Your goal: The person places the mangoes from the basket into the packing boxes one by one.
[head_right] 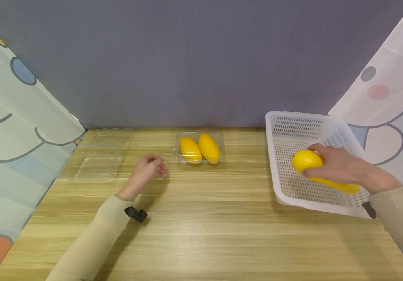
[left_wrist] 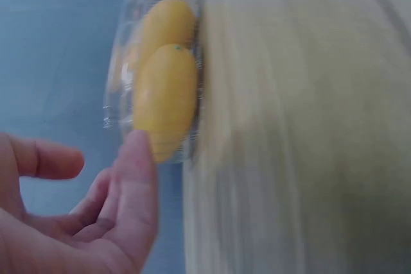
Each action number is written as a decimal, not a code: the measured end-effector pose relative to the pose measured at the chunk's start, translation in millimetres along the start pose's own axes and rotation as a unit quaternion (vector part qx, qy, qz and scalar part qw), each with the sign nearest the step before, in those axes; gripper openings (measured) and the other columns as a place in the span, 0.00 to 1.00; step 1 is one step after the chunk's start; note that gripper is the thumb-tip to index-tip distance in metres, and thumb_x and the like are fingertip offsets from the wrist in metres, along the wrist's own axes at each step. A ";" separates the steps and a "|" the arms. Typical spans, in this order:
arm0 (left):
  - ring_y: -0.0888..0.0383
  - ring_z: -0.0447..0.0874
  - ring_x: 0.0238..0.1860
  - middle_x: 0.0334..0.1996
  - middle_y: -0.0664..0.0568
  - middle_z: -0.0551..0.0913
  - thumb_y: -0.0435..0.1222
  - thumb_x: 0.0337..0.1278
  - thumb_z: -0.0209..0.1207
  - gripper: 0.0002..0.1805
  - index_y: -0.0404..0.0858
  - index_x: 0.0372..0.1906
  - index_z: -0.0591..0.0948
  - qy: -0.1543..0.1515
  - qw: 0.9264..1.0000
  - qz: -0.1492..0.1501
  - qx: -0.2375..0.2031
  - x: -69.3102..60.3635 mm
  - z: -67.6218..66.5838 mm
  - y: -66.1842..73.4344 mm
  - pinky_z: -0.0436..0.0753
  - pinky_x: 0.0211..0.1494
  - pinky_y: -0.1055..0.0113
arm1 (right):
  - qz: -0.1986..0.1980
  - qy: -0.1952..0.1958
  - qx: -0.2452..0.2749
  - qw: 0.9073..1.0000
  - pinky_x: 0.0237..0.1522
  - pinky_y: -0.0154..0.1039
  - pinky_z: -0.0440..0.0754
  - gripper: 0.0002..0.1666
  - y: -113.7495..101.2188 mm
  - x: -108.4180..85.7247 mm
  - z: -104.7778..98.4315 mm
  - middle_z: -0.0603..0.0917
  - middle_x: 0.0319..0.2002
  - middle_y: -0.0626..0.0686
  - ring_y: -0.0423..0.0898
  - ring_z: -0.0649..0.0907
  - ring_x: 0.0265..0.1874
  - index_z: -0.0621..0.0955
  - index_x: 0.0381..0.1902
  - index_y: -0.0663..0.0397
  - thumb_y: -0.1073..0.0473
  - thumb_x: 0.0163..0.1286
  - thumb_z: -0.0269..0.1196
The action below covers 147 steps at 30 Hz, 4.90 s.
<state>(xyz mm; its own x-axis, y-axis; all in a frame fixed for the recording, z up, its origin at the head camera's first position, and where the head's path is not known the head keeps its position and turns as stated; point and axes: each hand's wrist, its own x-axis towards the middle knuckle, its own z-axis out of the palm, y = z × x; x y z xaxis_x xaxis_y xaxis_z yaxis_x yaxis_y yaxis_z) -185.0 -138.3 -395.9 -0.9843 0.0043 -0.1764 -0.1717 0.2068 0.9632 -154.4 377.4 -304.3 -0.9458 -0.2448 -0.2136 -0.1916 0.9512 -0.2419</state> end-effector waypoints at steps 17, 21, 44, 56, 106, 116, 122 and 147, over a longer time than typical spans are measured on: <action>0.41 0.82 0.45 0.46 0.35 0.80 0.40 0.72 0.50 0.17 0.32 0.55 0.76 -0.051 0.982 0.007 0.184 -9.6 -25.7 13.6 0.85 0.47 0.53 | 0.002 0.028 0.006 1.000 0.30 0.43 0.68 0.46 -1.5 2.3 -1.9 0.77 0.40 0.56 0.52 0.74 0.35 0.67 0.67 0.64 0.41 0.62 0.69; 0.42 0.83 0.42 0.46 0.36 0.81 0.41 0.73 0.49 0.17 0.34 0.55 0.76 -0.043 0.974 0.024 0.223 -11.8 -34.0 16.7 0.82 0.40 0.57 | 0.005 0.029 0.000 1.000 0.30 0.42 0.68 0.46 -2.3 3.2 -1.5 0.77 0.39 0.56 0.52 0.74 0.35 0.68 0.67 0.63 0.41 0.62 0.70; 0.34 0.80 0.53 0.59 0.30 0.76 0.47 0.73 0.50 0.30 0.29 0.68 0.70 0.035 0.911 0.117 0.395 -14.0 -80.7 30.0 0.80 0.51 0.40 | -0.006 0.028 -0.011 1.000 0.31 0.43 0.68 0.45 -6.2 4.7 -3.3 0.76 0.39 0.55 0.51 0.73 0.35 0.68 0.67 0.61 0.40 0.63 0.68; 0.24 0.63 0.67 0.69 0.23 0.63 0.52 0.74 0.50 0.40 0.26 0.75 0.60 0.034 0.868 0.104 0.484 -13.4 -101.5 34.3 0.66 0.67 0.31 | -0.012 0.028 -0.011 0.999 0.31 0.43 0.68 0.44 -7.3 5.7 -4.0 0.76 0.39 0.54 0.50 0.73 0.35 0.69 0.67 0.61 0.40 0.63 0.69; 0.18 0.62 0.60 0.62 0.16 0.61 0.54 0.77 0.40 0.42 0.17 0.70 0.57 0.087 0.851 0.000 0.518 9.5 -239.8 -6.5 0.69 0.57 0.25 | -0.005 0.019 -0.018 1.000 0.32 0.45 0.68 0.47 -12.7 10.7 -5.9 0.77 0.43 0.57 0.54 0.74 0.39 0.68 0.68 0.62 0.38 0.62 0.68; 0.17 0.62 0.59 0.60 0.12 0.61 0.51 0.77 0.37 0.43 0.10 0.68 0.55 0.059 0.865 -0.042 0.496 9.3 -257.2 -21.1 0.67 0.61 0.27 | -0.005 0.016 -0.015 1.000 0.32 0.45 0.69 0.47 -11.8 10.6 -5.2 0.77 0.43 0.57 0.54 0.74 0.39 0.68 0.68 0.62 0.38 0.62 0.68; 0.16 0.60 0.60 0.63 0.12 0.58 0.50 0.77 0.31 0.42 0.10 0.68 0.54 0.056 0.875 -0.062 0.477 10.5 -261.0 -25.5 0.68 0.61 0.27 | -0.006 0.017 -0.014 1.000 0.32 0.44 0.69 0.47 -11.8 10.3 -4.7 0.78 0.42 0.56 0.53 0.74 0.38 0.68 0.68 0.62 0.39 0.62 0.68; 0.35 0.74 0.48 0.64 0.21 0.68 0.32 0.65 0.39 0.30 0.19 0.69 0.64 0.061 0.930 -0.039 0.360 9.7 -251.0 -32.6 0.77 0.44 0.50 | -0.008 0.022 -0.017 1.000 0.32 0.44 0.70 0.47 -13.6 11.8 -7.7 0.78 0.44 0.58 0.54 0.74 0.39 0.69 0.67 0.63 0.38 0.61 0.69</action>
<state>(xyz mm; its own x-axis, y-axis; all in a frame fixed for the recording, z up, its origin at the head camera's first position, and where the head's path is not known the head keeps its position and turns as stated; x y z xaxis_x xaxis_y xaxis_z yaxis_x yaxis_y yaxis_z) -199.2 -390.6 -378.0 -0.9746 -0.1399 -0.1747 -0.2149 0.8031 0.5557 -165.0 363.0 -296.2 -0.9533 -0.2514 -0.1675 -0.2143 0.9536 -0.2117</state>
